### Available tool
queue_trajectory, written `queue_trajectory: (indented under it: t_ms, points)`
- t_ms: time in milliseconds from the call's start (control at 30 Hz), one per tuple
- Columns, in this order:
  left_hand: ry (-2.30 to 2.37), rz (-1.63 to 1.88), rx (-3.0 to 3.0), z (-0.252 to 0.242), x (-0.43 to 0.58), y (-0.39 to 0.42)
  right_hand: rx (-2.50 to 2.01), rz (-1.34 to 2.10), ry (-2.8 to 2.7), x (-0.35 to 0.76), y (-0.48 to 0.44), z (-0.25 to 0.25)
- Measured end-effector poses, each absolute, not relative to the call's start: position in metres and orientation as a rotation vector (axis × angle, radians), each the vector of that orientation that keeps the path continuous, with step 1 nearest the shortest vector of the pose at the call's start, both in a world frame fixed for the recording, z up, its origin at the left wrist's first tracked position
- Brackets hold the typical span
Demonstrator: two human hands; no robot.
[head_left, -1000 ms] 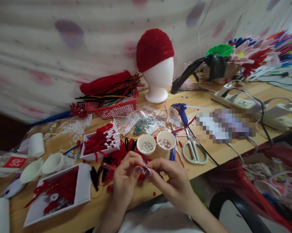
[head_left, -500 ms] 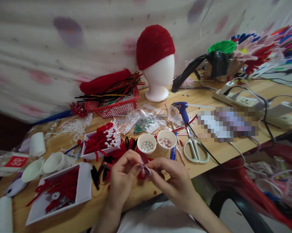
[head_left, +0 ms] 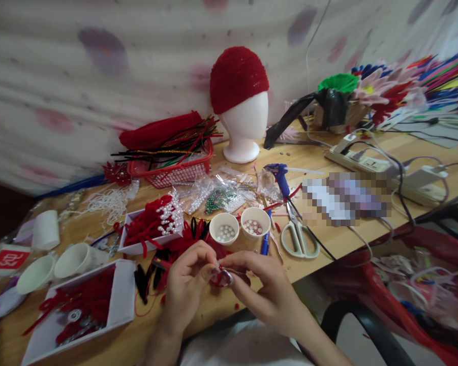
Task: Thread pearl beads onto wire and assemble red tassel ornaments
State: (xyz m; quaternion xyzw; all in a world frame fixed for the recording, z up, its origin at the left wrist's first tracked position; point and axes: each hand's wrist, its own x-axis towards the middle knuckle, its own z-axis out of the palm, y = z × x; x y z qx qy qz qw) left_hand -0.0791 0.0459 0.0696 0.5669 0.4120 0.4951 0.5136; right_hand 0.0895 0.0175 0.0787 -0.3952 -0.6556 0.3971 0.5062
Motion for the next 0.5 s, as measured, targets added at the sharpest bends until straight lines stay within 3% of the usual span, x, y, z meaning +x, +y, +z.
queue_trajectory:
  t_ms: [500]
  points:
    - [0.944,1.193,1.229,0.0692,-0.0764,0.0428,-0.893,0.817,-1.726,0.0902,0.0186,0.0775]
